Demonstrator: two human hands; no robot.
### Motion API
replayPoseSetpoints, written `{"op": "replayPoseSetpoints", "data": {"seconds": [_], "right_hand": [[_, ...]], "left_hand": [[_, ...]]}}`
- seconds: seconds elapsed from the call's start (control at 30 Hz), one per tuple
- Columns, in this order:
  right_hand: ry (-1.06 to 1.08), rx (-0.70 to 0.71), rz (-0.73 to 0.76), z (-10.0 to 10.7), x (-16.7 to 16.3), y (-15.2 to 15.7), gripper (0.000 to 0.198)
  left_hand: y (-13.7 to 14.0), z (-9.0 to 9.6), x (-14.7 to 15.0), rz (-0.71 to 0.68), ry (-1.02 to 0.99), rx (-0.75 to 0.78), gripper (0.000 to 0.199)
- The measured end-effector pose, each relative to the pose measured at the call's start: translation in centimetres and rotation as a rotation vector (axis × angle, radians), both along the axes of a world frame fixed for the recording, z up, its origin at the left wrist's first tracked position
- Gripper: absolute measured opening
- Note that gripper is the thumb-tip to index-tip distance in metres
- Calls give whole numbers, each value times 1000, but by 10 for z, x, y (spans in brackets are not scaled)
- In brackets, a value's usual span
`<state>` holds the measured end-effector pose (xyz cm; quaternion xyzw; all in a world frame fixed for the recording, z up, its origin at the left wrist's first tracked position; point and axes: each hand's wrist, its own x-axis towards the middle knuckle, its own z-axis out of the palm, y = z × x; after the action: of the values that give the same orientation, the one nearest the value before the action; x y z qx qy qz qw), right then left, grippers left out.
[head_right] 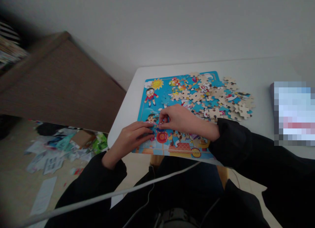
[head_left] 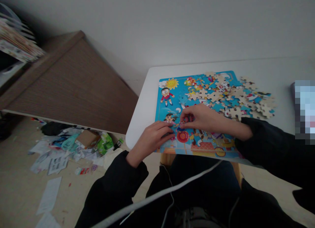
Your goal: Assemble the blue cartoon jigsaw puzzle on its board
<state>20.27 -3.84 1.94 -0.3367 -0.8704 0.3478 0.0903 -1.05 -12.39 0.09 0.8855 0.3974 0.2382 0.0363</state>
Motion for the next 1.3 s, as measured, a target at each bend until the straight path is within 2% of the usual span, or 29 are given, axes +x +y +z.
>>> {"op": "replayPoseSetpoints", "data": {"seconds": [0.17,0.4,0.57,0.73,0.97,1.07,1.3], "right_hand": [[35,-91,-80,-1,0,2,14],[-2,-24,-86,-4,1,3,18],[-27,-17,-75,-3,0,3,19],[14,14,-50,-8,-2,3,20],[40,27,-36,-11,-2,3,20],[31,48,-18,-9,-3,1,21],[-78,186,19,-6,-4,-3,26]], "left_hand": [[-2,-1,4,-3,-10,15,19],[-5,0,12,73,-12,27,30],[-13,11,9,17,12,-69,23],[-27,15,11,-19,126,-84,24],[-46,12,40,97,198,-47,27],[-51,7,49,142,194,20,28],[-57,1,54,190,170,57,27]]}}
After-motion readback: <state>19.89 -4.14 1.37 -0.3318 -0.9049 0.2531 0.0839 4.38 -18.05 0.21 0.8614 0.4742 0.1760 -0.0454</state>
